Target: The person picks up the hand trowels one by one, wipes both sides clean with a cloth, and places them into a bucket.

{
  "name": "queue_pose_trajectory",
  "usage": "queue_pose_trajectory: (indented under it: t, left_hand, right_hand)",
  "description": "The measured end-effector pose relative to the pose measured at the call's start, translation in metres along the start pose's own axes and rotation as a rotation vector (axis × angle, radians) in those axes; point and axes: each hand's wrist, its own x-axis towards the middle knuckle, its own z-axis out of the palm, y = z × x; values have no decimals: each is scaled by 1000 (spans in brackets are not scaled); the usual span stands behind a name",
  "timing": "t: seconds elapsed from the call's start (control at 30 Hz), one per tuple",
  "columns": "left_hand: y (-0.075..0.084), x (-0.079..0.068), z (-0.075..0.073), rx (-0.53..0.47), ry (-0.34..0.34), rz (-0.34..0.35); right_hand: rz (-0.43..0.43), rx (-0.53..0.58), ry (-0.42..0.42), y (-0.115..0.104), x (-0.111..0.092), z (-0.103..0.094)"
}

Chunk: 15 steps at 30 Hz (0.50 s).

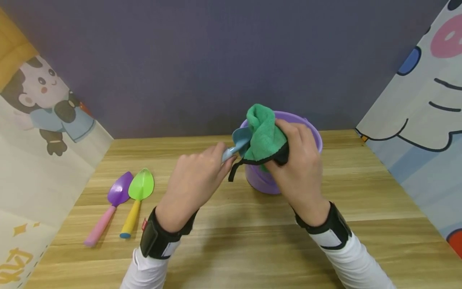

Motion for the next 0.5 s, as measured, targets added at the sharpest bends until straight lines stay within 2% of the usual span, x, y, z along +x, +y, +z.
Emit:
queue_pose_trajectory:
  t: [0.5]
  left_hand:
    - [-1, -1, -1, 7, -25, -11]
  right_hand:
    - [24, 67, 12, -10, 1, -10]
